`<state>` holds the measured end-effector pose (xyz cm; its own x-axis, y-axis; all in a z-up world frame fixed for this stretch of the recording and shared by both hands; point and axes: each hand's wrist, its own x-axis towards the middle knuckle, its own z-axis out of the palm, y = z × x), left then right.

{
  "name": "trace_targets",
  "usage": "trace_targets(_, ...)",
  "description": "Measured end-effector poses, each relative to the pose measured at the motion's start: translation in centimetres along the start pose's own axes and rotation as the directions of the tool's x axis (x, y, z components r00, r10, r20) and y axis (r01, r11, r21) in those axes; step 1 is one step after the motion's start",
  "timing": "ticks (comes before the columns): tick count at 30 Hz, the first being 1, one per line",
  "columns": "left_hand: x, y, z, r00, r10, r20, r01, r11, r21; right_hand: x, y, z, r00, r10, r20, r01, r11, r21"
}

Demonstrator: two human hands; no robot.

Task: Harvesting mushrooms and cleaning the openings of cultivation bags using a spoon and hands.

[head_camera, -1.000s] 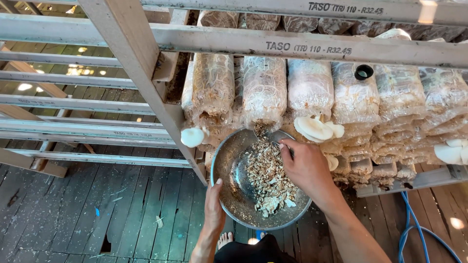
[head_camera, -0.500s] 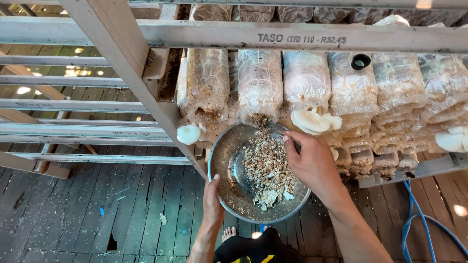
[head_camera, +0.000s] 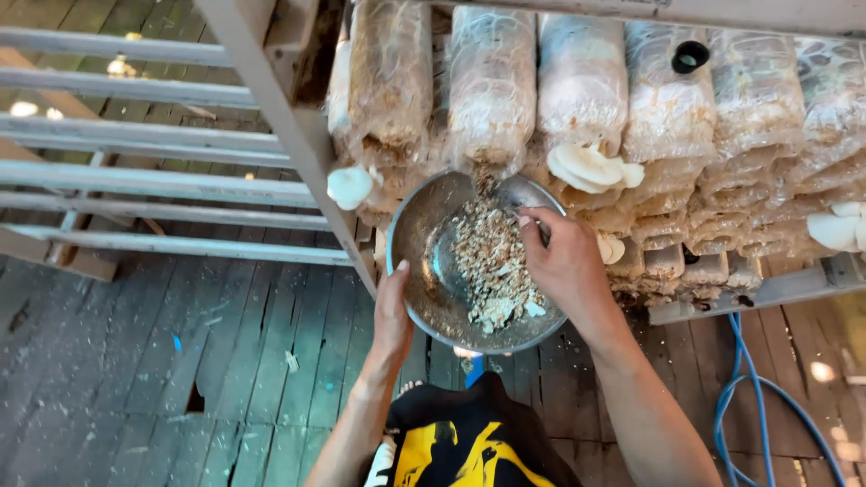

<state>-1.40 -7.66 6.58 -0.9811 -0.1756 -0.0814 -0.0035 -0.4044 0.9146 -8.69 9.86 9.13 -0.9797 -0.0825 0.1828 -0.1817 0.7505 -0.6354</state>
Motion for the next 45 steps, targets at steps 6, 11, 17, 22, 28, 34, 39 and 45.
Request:
trace_targets(6, 1.5, -7.6, -3.7, 1.0, -0.009, 0.016, 0.008, 0.999, 0.035, 1.5, 2.2, 0.8, 0.987, 0.057, 0.149, -0.045, 0.996, -0.084)
trace_targets(11, 0.0, -4.4, -2.8, 0.999, 0.012, 0.042, -0.012, 1.0, 0.008, 2.9, 2.7, 0.9, 0.952, 0.097, 0.291, -0.151, 0.973, 0.172)
trace_targets(17, -0.6, -3.1, -3.0, 0.994, 0.099, 0.046, -0.099, 0.995, -0.002, 2.4, 1.0, 0.5, 0.949, 0.076, 0.305, -0.18, 0.926, 0.332)
trace_targets(22, 0.9, -4.8, -3.7, 0.989, 0.143, 0.033, -0.143, 0.99, -0.007, 2.7, 0.0, 0.8, 0.957, 0.04, 0.288, -0.15, 0.917, 0.37)
trace_targets(28, 0.5, -3.1, -3.9, 0.989, 0.127, 0.072, -0.125, 0.992, -0.022, 2.0, -1.4, -0.7, 0.973, 0.038, 0.229, -0.134, 0.898, 0.42)
trace_targets(34, 1.4, -4.5, -4.1, 0.988, 0.142, 0.067, -0.143, 0.99, -0.003, 1.8, -0.6, -0.2, 0.967, 0.065, 0.246, -0.161, 0.904, 0.397)
trace_targets(39, 1.9, -5.3, -4.5, 0.981, 0.175, 0.086, -0.177, 0.984, 0.01, 1.6, -0.4, -0.1, 0.974, 0.075, 0.215, -0.159, 0.901, 0.403)
trace_targets(45, 0.5, -3.1, -4.3, 0.981, 0.167, 0.097, -0.168, 0.986, 0.003, 2.4, 0.7, 1.4, 0.97, 0.116, 0.213, -0.205, 0.864, 0.459)
